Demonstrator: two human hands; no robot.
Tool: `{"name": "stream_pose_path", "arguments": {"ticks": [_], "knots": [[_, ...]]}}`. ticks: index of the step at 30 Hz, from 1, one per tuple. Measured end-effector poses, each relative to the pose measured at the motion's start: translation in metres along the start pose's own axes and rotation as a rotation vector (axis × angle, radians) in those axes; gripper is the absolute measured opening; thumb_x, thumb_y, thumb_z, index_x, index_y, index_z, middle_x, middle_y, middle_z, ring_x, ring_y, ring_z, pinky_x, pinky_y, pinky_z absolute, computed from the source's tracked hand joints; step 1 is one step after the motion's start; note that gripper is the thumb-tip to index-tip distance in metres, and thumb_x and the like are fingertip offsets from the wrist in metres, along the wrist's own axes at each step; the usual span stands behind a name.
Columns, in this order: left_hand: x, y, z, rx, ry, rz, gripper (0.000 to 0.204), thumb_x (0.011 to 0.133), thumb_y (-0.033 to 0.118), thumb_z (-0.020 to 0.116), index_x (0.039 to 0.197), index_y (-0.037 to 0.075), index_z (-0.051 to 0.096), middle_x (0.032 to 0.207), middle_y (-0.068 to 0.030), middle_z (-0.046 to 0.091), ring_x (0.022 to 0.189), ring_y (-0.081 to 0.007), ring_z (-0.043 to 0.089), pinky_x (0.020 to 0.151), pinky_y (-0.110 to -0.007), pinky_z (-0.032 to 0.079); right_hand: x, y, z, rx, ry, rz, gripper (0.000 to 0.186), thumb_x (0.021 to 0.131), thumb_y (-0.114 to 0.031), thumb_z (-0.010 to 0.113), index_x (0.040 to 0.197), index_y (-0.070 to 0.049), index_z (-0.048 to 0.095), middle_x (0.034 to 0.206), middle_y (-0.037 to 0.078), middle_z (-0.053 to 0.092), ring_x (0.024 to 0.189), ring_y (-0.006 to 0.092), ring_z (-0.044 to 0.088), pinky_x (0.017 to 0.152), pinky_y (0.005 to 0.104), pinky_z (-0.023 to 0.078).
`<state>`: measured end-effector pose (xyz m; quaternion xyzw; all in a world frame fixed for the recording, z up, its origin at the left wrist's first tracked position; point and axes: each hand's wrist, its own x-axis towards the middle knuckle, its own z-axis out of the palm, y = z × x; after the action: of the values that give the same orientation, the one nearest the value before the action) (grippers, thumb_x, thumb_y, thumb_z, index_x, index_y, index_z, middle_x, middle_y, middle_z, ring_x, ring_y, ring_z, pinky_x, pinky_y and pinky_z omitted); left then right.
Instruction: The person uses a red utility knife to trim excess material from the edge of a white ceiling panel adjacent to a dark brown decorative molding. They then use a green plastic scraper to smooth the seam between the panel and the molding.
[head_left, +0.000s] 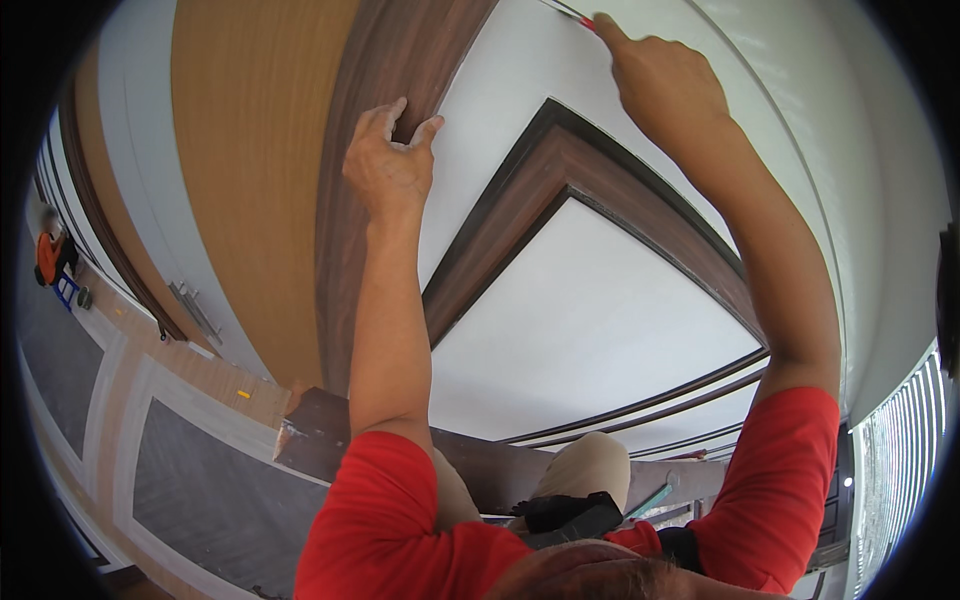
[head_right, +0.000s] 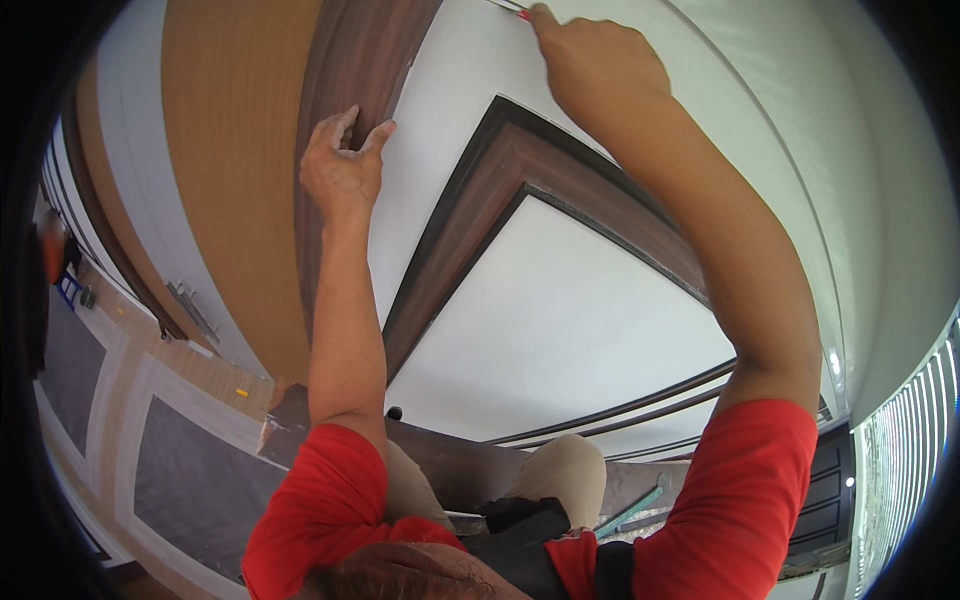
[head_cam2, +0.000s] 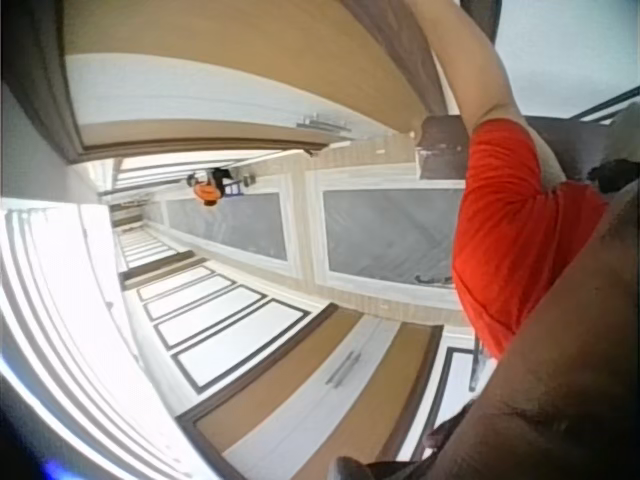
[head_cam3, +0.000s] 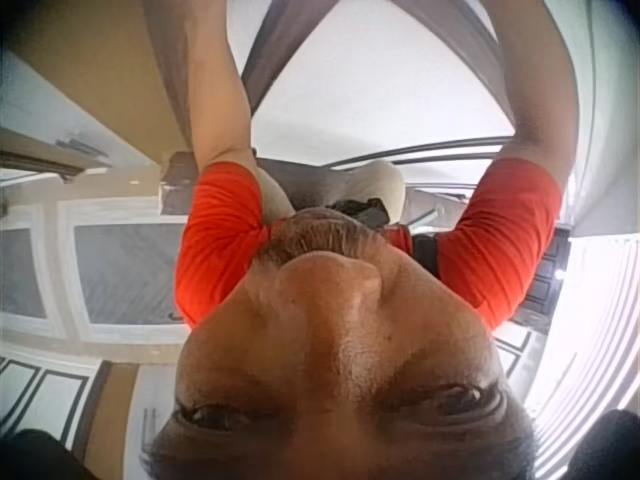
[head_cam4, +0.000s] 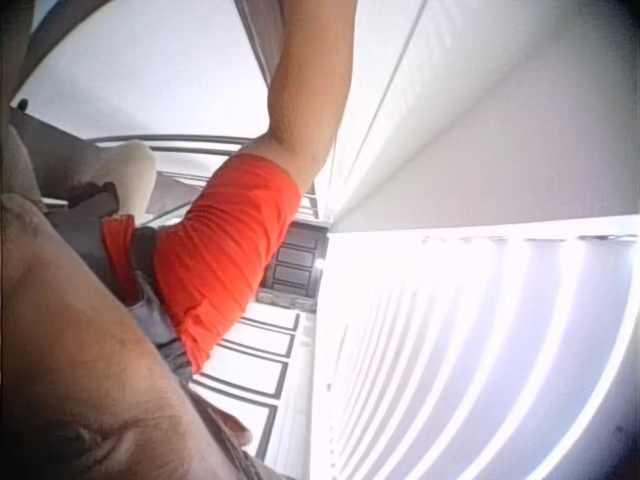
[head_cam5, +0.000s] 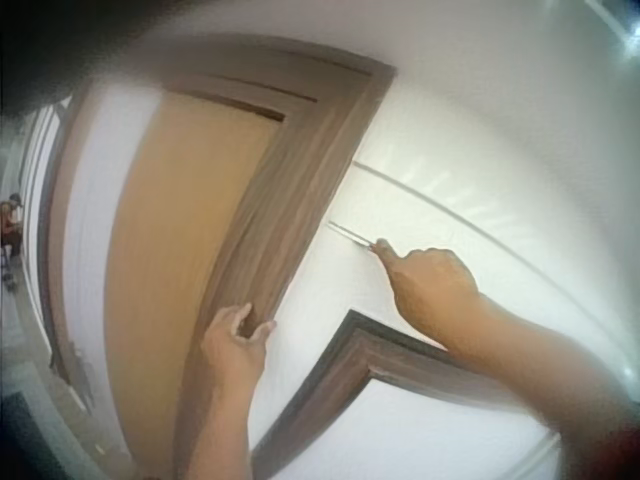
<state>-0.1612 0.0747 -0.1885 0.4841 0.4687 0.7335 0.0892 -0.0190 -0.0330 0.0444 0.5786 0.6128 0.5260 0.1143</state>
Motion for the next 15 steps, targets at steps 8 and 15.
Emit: {"name": "stream_pose_path", "arguments": {"ticks": [8, 15], "knots": [[0.000, 0.003, -0.004, -0.008, 0.015, -0.026, 0.049, 0.073, 0.031, 0.092, 0.110, 0.003, 0.078, 0.112, -0.0097, 0.075, 0.098, -0.0298, 0.072, 0.085, -0.040, 0.057, -0.040, 0.021, -0.021, 0.033, -0.008, 0.043, 0.048, 0.097, -0.008, 0.056, 0.145, -0.008, 0.052, 0.078, 0.014, 0.071, 0.069, 0.0324, 0.070, 0.063, 0.0461, 0.056], [-0.003, 0.003, 0.002, -0.022, 0.020, 0.010, 0.049, 0.073, 0.032, 0.092, 0.110, 0.003, 0.077, 0.111, -0.0096, 0.075, 0.095, -0.0292, 0.072, 0.083, -0.039, 0.057, 0.008, 0.015, 0.030, 0.197, 0.321, -0.076, 0.045, 0.104, -0.021, 0.056, 0.149, -0.020, 0.052, 0.081, 0.016, 0.072, 0.068, 0.0317, 0.069, 0.063, 0.0451, 0.056]]}}
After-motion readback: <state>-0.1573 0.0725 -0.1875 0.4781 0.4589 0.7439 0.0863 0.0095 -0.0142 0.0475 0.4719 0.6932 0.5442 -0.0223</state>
